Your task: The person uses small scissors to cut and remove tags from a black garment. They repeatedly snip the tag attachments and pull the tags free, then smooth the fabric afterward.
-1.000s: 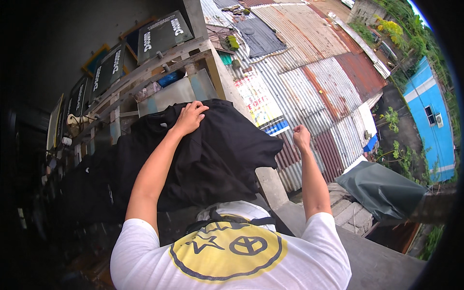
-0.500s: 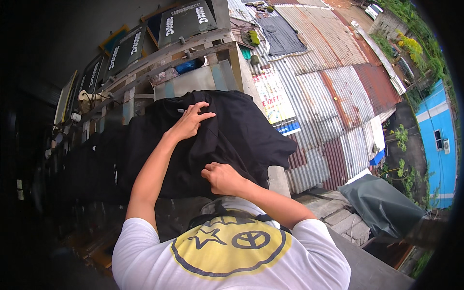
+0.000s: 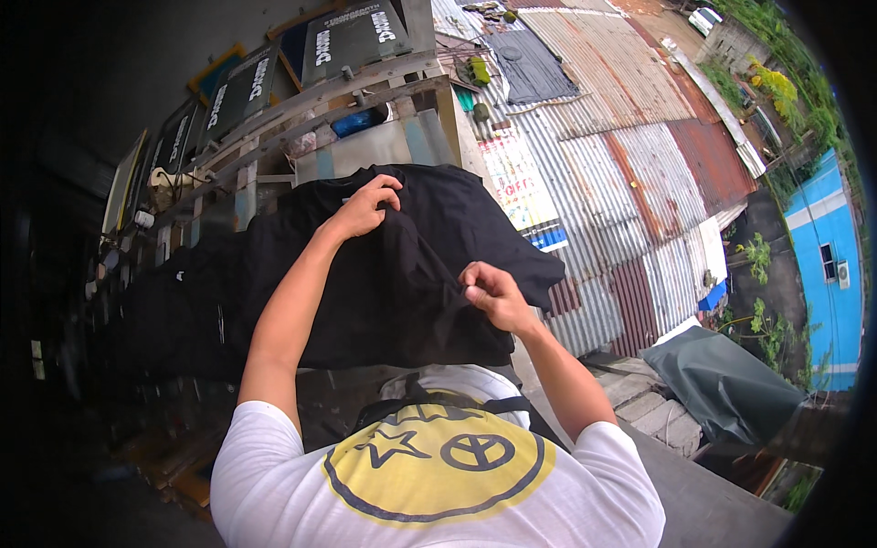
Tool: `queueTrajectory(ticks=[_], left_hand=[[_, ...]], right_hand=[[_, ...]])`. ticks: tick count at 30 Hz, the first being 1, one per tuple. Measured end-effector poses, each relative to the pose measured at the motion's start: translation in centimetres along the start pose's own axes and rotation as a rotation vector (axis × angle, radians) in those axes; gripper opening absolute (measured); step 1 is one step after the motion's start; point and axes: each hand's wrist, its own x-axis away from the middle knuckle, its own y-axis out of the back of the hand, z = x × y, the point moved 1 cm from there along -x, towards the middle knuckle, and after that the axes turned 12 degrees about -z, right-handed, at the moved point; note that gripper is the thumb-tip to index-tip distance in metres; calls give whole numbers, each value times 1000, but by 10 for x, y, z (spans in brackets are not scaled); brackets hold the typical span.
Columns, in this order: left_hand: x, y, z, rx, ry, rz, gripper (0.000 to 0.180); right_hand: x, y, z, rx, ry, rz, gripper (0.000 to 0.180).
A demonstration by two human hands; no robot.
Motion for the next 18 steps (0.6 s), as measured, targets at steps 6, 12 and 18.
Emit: queueTrajectory(ticks=[6,12,18], left_hand=[[-11,-22,6,-39,70,-131,19],[-20,-16,9,109,116,-5,20],[-26,4,-25,82,99,6,19]], right_hand=[[-19,134,-1,832,65,-1127,13],[-58,104,13,926,395,-587,29],[-153,49,26,1001,401,-47,49]])
